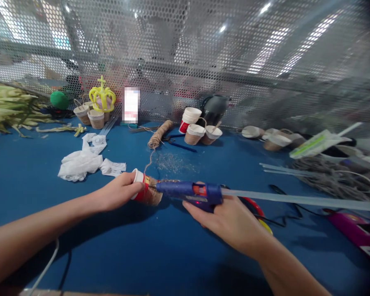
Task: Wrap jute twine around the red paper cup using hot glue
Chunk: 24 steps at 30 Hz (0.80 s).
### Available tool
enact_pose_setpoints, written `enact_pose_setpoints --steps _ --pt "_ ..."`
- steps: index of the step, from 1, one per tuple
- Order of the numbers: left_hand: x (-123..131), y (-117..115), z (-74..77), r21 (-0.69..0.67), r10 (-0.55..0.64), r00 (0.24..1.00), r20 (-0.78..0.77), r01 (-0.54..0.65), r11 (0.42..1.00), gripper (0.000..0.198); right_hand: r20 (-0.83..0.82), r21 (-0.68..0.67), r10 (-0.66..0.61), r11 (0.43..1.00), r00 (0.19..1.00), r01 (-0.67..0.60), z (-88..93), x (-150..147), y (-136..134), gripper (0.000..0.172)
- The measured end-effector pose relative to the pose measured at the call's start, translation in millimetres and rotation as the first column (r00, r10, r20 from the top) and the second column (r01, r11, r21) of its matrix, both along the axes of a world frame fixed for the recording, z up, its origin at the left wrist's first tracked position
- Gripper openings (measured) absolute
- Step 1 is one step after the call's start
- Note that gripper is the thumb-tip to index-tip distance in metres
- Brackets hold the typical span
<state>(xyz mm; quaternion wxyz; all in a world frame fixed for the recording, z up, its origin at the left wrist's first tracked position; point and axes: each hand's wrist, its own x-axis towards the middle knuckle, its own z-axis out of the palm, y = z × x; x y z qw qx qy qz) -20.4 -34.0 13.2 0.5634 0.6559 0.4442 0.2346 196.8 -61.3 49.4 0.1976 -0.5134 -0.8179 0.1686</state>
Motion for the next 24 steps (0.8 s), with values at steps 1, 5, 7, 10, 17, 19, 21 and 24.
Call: enact_pose_setpoints --steps 1,5,7,10,17,19,21,24 --pt "-0.2 -0.1 0.3 0.011 0.001 1.0 -0.019 0.0 1.0 0.026 0.004 0.012 0.003 1.0 1.0 -0.003 0.2 -0.4 0.0 0.016" --pt "-1.6 -0.3 -1.1 0.062 0.008 0.996 -0.085 -0.003 0.998 0.028 0.021 0.052 0.01 0.999 1.0 -0.011 1.1 -2.4 0.1 0.016" --pt "-2.2 -0.2 -2.4 0.079 0.011 0.995 -0.103 -0.003 0.997 0.029 0.029 0.089 0.006 0.996 1.0 -0.008 0.7 -3.1 0.3 0.015" --pt "-2.4 0.0 -3.5 0.084 -0.002 0.996 -0.091 0.01 0.996 0.03 0.047 0.118 0.0 0.993 0.999 -0.005 -1.0 -2.8 0.4 0.013" --pt "-1.6 0.3 -3.6 0.087 -0.001 0.998 -0.06 0.006 0.996 0.03 0.053 0.111 0.009 0.994 0.999 -0.015 -3.4 -2.0 -0.9 0.014" --pt "-1.7 0.1 -3.4 0.082 0.003 0.998 -0.068 0.002 0.997 0.03 0.046 0.105 0.009 0.994 0.999 -0.014 -3.2 -2.7 -0.7 0.013" --pt "-1.6 -0.3 -2.7 0.08 0.012 0.997 -0.072 -0.007 0.997 0.03 0.039 0.104 0.009 0.995 0.999 -0.013 -3.1 -3.2 -0.5 0.013" --pt "-1.0 -0.7 -0.9 0.077 0.013 0.997 -0.075 -0.007 0.997 0.03 0.037 0.104 0.022 0.994 0.999 -0.026 -2.7 -3.9 -0.7 0.013"
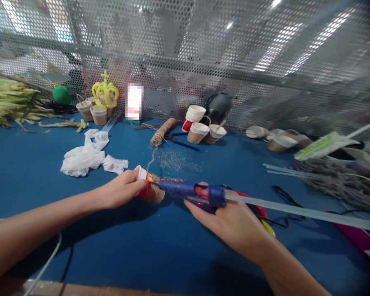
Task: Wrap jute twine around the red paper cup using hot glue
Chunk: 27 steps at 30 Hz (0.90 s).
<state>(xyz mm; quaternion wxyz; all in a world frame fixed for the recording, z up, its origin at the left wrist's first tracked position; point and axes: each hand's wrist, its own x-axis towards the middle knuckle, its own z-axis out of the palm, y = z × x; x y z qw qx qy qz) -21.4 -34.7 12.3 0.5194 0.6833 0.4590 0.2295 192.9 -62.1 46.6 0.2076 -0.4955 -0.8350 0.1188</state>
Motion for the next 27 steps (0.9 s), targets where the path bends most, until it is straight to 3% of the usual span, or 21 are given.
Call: enact_pose_setpoints --steps 14,21,27 --pt "-1.1 0.2 -2.3 -0.006 -0.006 1.0 -0.012 0.005 1.0 0.029 0.052 0.037 0.018 0.999 0.998 -0.02 6.2 -2.2 -1.7 0.014" --pt "-1.5 0.2 -2.4 -0.023 -0.002 1.0 -0.03 0.002 1.0 0.029 -0.011 -0.031 0.045 0.999 0.999 -0.045 7.2 -4.5 -5.3 0.013" --pt "-0.4 1.1 -1.4 -0.019 -0.012 1.0 -0.019 0.012 1.0 0.029 -0.04 -0.007 0.041 0.999 0.998 -0.042 6.8 -4.6 -4.9 0.012"
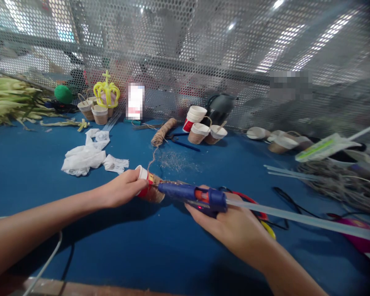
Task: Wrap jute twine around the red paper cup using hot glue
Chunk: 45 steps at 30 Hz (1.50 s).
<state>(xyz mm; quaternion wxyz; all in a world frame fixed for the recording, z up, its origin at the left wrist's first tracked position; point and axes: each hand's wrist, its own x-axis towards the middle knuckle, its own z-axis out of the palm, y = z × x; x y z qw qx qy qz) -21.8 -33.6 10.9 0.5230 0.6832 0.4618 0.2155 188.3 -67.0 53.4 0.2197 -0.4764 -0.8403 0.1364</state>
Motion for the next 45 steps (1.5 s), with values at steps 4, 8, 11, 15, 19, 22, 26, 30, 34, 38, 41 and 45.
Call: enact_pose_setpoints --steps 4,8,11,15,19,22,26,30,34,38,41,45 --pt "-0.9 -0.1 -1.1 0.0 0.004 1.0 0.001 -0.004 1.0 0.029 0.029 -0.015 -0.007 1.0 1.0 0.007 2.6 0.2 0.9 0.015" --pt "-1.0 -0.7 -0.3 -0.013 -0.002 1.0 0.008 0.002 1.0 0.029 0.018 -0.033 0.014 0.999 1.0 -0.013 -0.8 1.8 -0.3 0.012" --pt "0.0 -1.1 1.2 -0.02 -0.005 1.0 0.026 0.006 1.0 0.029 0.008 -0.049 0.018 0.999 1.0 -0.018 -2.5 1.6 -0.4 0.011" --pt "1.4 -1.1 2.8 -0.031 -0.009 0.999 0.051 0.01 0.999 0.03 -0.016 -0.013 0.013 1.0 1.0 -0.014 -1.8 -0.2 -0.4 0.012" --pt "1.4 -0.8 4.0 -0.036 -0.003 0.999 0.049 0.005 0.999 0.029 0.038 0.001 0.015 1.0 0.999 -0.015 -4.0 0.9 -2.0 0.011" --pt "1.3 -0.8 4.3 -0.041 -0.003 0.997 0.073 0.006 0.999 0.028 0.064 -0.03 0.018 0.999 0.998 -0.016 -6.2 3.0 -2.9 0.011" --pt "2.6 -1.5 4.9 -0.082 -0.006 0.988 0.152 0.019 0.996 0.027 0.074 -0.041 -0.006 0.999 0.997 0.009 -7.3 3.6 -2.7 0.011" --pt "4.2 -2.2 6.5 -0.113 -0.016 0.979 0.203 0.039 0.993 0.025 0.052 -0.042 0.004 0.999 0.999 -0.002 -5.6 1.4 -2.6 0.011" --pt "3.8 -1.6 5.9 -0.095 -0.044 0.977 0.21 0.066 0.993 0.025 0.033 -0.026 -0.008 1.0 0.999 0.009 -3.3 -0.2 -2.4 0.011" --pt "2.1 -1.7 2.5 -0.064 -0.026 0.988 0.151 0.036 0.997 0.028 -0.006 0.004 -0.021 1.0 1.0 0.021 -1.7 0.5 -0.6 0.01" --pt "1.0 -2.6 0.3 -0.049 -0.013 0.994 0.104 0.018 0.999 0.03 0.162 0.132 0.062 0.988 0.985 -0.084 -0.8 3.4 1.7 0.016" --pt "0.5 -3.8 -1.6 -0.018 -0.022 0.996 0.092 0.023 1.0 0.028 0.404 0.303 0.111 0.921 0.908 -0.247 -0.1 7.9 4.0 0.029"
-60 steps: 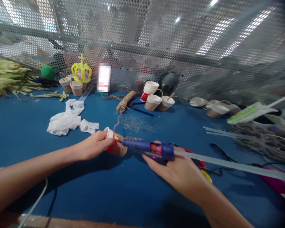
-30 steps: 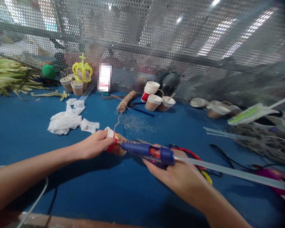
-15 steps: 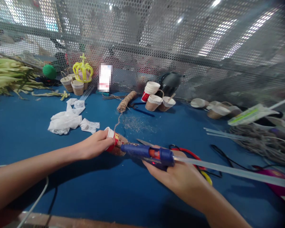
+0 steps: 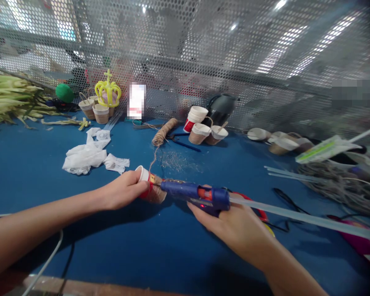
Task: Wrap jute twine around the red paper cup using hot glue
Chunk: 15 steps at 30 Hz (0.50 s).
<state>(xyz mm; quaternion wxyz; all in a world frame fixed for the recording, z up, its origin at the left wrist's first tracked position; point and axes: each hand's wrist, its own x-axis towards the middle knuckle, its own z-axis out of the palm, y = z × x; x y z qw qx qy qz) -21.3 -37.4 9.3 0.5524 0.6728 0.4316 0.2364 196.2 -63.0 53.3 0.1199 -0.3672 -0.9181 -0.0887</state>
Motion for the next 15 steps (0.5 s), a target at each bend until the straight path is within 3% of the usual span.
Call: enact_pose_setpoints --steps 6,15 --pt "-0.4 -0.5 -2.3 0.038 -0.028 0.999 0.045 0.026 0.999 0.025 0.19 0.181 0.089 0.976 0.978 -0.124 -7.2 6.8 1.6 0.035" --pt "-0.7 -0.6 -4.2 0.015 -0.057 0.994 0.098 0.056 0.998 0.025 0.167 0.36 0.126 0.915 0.978 -0.18 -1.5 0.1 0.7 0.038"
